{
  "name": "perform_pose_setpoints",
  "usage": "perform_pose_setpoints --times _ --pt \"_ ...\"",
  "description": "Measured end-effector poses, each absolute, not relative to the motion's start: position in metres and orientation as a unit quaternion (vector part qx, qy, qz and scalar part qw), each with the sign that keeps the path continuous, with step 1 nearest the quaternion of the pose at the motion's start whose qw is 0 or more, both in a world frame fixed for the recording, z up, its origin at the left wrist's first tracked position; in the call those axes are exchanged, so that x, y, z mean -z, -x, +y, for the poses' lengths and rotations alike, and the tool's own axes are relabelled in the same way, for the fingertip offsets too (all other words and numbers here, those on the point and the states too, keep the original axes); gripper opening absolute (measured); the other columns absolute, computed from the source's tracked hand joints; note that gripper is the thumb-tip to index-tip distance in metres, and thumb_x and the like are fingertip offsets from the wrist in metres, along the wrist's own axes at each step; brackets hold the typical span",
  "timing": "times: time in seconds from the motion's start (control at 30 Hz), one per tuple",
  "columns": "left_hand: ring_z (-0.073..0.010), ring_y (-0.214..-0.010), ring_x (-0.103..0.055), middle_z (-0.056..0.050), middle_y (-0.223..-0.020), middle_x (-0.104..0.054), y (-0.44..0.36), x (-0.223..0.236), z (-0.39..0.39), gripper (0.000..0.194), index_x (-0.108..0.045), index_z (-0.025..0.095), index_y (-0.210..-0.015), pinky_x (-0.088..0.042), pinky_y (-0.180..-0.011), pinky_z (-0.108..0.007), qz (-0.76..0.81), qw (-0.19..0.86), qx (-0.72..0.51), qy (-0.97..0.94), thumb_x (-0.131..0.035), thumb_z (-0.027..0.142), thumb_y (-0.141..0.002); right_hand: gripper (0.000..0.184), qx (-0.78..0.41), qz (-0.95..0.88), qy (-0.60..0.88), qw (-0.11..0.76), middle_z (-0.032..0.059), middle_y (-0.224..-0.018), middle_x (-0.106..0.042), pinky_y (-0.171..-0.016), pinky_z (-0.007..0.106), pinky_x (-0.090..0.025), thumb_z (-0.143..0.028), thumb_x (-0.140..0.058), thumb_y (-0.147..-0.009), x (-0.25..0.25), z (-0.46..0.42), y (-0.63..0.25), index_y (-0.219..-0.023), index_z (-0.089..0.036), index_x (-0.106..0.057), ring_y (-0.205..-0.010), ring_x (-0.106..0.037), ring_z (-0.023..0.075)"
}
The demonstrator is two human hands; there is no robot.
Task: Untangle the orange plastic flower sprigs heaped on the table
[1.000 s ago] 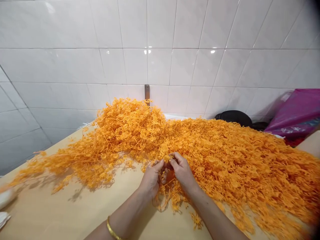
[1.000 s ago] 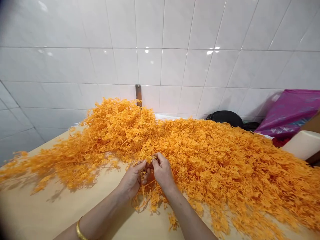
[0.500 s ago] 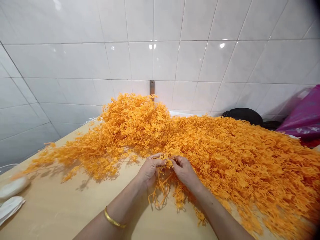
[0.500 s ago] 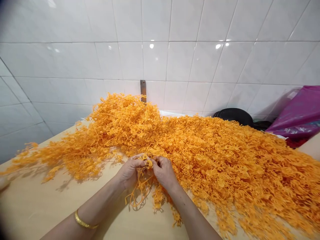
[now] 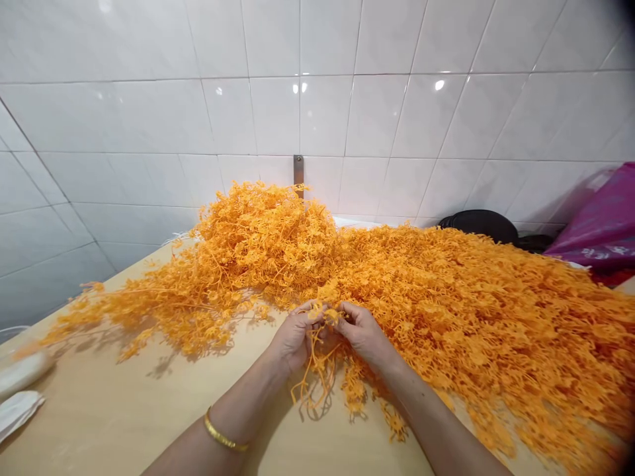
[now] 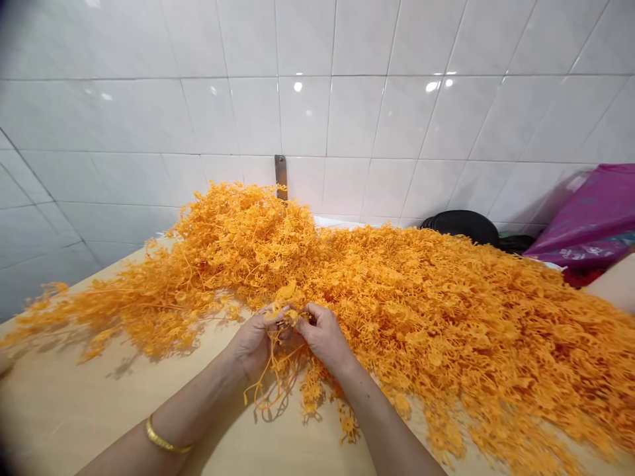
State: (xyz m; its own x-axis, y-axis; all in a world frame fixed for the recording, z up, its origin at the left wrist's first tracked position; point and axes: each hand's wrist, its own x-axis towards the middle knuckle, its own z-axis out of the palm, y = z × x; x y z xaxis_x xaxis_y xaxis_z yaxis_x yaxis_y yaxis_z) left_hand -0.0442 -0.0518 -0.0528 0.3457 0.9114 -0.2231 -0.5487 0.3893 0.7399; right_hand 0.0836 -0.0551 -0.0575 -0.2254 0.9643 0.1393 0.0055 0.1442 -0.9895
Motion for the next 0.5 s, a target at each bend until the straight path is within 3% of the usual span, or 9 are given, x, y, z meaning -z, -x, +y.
perform_pose_setpoints --times 0.23,0.5 --pt "-0.0065 -0.037 -0.043 0.002 -0.048 -0.050 0.0467 0.0551 -0.0441 0.006 -0.048 0.014 -0.065 -0.034 -0.039 -0.018 0.377 0.748 -0.501 -0.216 -0.054 0.014 -0.063 0.028 -0.553 -0.550 0.404 0.479 -0.0012 -0.056 -0.049 -0.054 0.022 -0.035 -0.039 -0.052 -0.074 0.0586 -0.0522 -0.0911 -0.060 -0.015 -0.048 -0.053 -0.046 0.0088" --pt "-0.0061 -0.036 -0.040 0.006 -0.042 -0.044 0.0396 0.0606 -0.0494 0.020 -0.039 0.018 -0.068 -0.027 -0.038 -0.016 0.394 0.731 -0.491 -0.263 -0.051 0.007 -0.056 0.033 -0.514 -0.571 0.426 0.479 -0.0019 -0.055 -0.047 -0.053 0.023 -0.037 -0.044 -0.045 -0.077 0.0575 -0.0587 -0.0821 -0.059 -0.016 -0.045 -0.052 -0.045 0.0094"
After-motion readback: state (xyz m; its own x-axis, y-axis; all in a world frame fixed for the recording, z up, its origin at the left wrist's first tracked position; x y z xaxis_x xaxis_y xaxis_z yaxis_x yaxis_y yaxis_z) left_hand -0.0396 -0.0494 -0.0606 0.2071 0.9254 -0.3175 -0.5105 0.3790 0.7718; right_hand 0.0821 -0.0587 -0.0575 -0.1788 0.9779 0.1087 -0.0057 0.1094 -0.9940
